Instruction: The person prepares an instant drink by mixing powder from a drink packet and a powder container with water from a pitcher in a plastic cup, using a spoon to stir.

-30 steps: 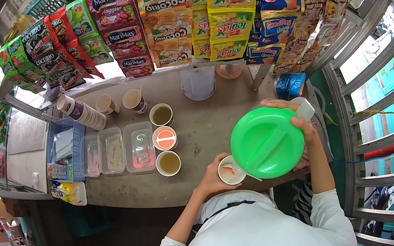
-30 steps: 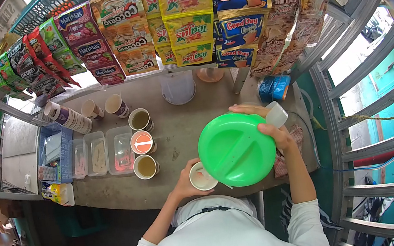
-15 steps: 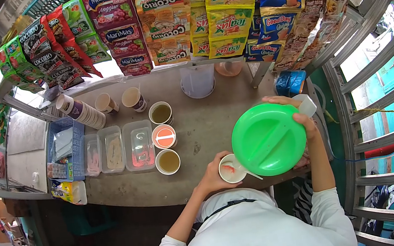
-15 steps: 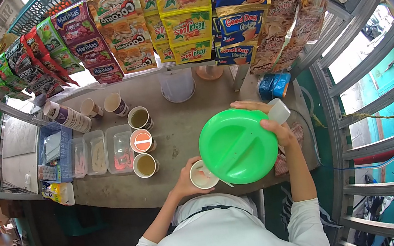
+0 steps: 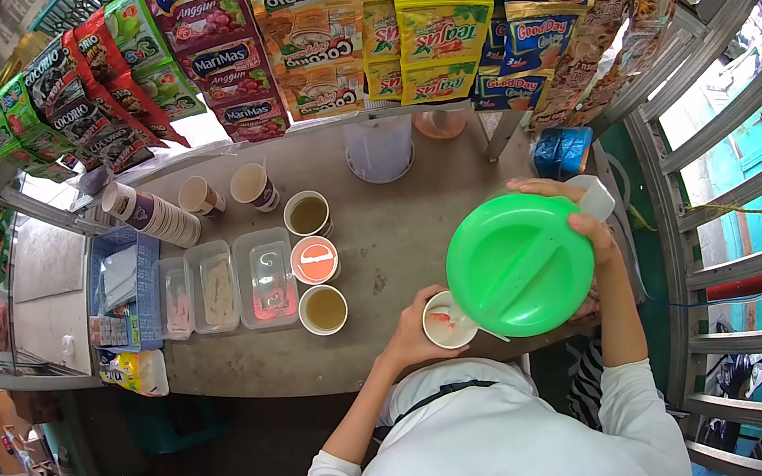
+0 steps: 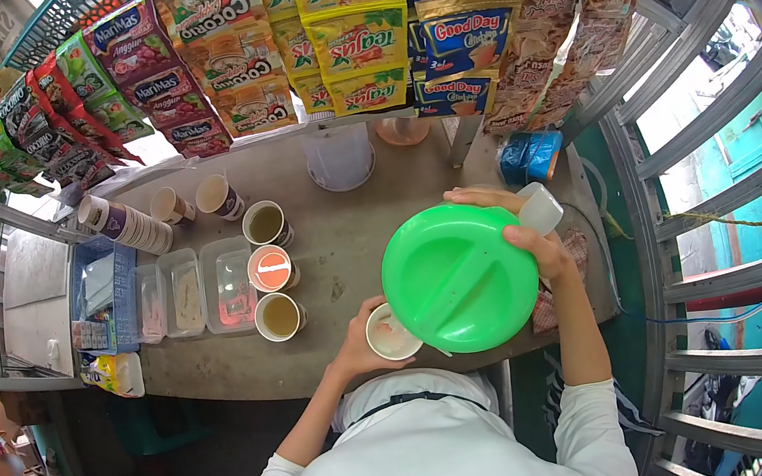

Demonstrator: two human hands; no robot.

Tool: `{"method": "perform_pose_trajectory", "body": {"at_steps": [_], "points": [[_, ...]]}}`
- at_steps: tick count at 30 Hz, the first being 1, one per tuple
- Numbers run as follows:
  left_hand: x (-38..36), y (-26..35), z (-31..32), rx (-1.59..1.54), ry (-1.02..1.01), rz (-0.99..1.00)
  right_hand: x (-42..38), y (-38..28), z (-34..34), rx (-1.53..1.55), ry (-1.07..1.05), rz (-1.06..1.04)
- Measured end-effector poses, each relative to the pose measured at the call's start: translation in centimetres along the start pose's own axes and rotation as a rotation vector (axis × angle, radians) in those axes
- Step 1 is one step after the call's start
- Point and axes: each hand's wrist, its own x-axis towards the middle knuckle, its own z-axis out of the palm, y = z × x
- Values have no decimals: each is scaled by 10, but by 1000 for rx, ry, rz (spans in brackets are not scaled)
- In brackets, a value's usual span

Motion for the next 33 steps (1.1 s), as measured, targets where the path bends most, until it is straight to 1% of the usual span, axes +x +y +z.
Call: {"method": "perform_pose_trajectory", "body": {"at_steps": [2, 3, 5, 8, 11, 14, 15, 21, 24, 27, 31, 33], "points": [[1, -2, 0, -1, -7, -19, 0, 2, -2, 10, 3, 5], [2, -1, 0, 8, -2, 3, -1, 3, -2, 14, 6, 7], [5, 0, -1, 28, 6, 49, -2, 2, 0, 60, 51, 39], [7, -1, -1, 6, -5, 32, -4, 5, -1, 148, 91, 72], [10, 1, -1, 3, -10, 56, -7, 6, -1, 237, 127, 98], [12, -5, 3, -55, -1, 5, -8, 8, -6, 272, 139, 99], [14, -6, 5, -40, 12, 18, -8, 9, -8, 275, 138, 95], [19, -12, 12, 43, 91, 66, -18, 17, -14, 370, 315, 61], [17, -13, 10, 58, 123, 75, -30, 37, -31, 530, 423, 20], [9, -16, 7, 43, 130, 36, -35, 55, -64, 659, 379, -25], [-3, -24, 3, 16, 134, -9, -31, 73, -100, 624, 541, 10], [-7, -25, 3, 0, 138, -20, -37, 89, -118, 642, 582, 20]]}}
